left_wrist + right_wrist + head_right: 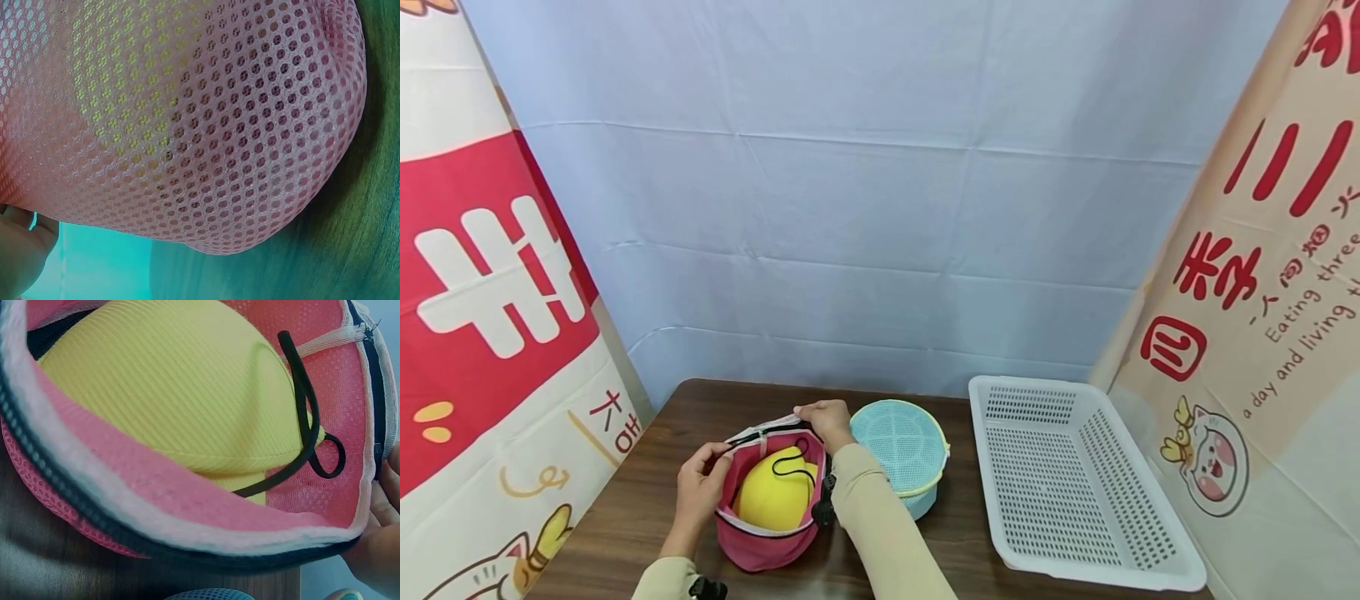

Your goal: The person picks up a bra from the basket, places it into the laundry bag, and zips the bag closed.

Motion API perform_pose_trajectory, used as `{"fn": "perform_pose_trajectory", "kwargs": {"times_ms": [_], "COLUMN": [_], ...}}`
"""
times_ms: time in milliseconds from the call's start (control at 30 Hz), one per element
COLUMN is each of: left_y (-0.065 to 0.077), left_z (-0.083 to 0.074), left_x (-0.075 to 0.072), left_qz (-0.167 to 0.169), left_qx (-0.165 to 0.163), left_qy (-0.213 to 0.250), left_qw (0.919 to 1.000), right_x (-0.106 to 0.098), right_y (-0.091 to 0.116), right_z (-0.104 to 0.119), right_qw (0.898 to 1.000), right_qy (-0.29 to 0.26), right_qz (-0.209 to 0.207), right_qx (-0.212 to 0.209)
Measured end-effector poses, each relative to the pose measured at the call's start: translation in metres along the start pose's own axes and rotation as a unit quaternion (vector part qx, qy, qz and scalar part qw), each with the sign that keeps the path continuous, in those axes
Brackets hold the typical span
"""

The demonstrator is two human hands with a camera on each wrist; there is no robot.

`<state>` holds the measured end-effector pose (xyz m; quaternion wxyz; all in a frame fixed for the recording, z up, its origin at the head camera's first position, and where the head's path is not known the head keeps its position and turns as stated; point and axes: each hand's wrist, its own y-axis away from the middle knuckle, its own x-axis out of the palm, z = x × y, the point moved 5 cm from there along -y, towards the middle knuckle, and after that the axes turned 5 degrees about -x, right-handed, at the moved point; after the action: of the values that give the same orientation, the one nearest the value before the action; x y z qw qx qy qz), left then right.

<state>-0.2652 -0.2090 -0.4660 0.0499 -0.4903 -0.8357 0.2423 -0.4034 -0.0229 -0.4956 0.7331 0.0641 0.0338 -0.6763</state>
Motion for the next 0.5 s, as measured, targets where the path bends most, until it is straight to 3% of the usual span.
{"fn": "perform_pose_trajectory", "kwargs": {"times_ms": [367, 500], "left_y": [0.0006, -0.0008], "left_z": [-0.0013, 0.0056], "left_x": [-0.0001, 0.0014], "left_qz": [-0.001, -0.004], "left_qx": [-0.001, 0.007], "left_qy": [-0.009, -0.013], "left_qw": [1.0000, 0.9999], "right_x": [-0.0005, 0.0002], "right_y": [-0.0002, -0.0032], "right_z": [0.0027, 0.0021], "right_qw": [0.995, 0.994], "right_qy": [-0.096, -0.107], "right_qz": [0.000, 0.010], "right_qx": [-0.007, -0.012]}}
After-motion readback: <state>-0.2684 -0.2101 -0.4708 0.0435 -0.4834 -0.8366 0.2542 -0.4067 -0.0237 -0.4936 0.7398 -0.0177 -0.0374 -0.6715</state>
